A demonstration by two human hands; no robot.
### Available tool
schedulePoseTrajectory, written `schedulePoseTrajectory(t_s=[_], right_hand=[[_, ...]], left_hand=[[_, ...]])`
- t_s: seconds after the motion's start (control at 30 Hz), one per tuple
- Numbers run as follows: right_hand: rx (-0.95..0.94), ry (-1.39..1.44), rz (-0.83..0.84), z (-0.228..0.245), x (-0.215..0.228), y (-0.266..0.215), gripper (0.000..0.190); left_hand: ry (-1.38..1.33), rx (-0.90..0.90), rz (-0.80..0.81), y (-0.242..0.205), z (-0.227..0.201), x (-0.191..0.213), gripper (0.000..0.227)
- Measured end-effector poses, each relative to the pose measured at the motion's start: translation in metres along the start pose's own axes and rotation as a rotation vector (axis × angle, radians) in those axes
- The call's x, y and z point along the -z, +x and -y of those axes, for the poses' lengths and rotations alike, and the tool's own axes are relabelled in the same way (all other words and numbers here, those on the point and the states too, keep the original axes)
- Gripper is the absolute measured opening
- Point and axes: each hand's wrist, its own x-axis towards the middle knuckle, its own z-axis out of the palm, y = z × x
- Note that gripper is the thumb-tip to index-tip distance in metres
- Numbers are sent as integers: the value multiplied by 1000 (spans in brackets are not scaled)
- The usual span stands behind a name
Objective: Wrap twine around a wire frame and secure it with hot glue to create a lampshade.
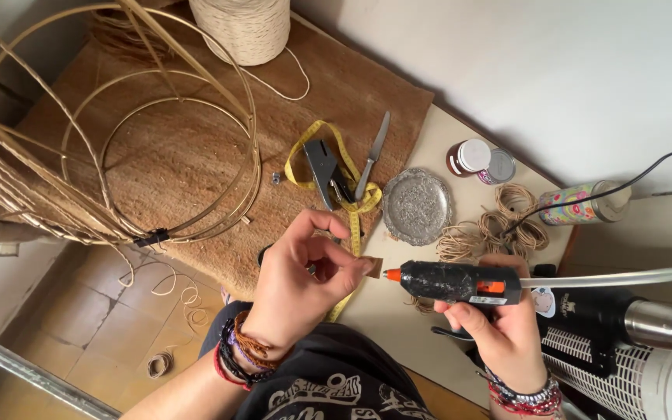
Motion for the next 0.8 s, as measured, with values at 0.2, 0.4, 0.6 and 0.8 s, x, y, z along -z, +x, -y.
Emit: schedulePoseTrajectory(t_s=[0.2,0.4,0.6,0.8], right_hand=[[-17,20,10,-3,2,-4,44],[-3,11,1,-6,1,-4,45],[-20,-5,0,-16,6,-5,46],[-14,-8,19,-11,3,-3,45]], left_hand=[[-127,34,39,1,1,-1,35],[-177,25,58,1,6,-1,34],[-131,51,63,3,3,1,35],[-111,54,67,4,4,2,35]])
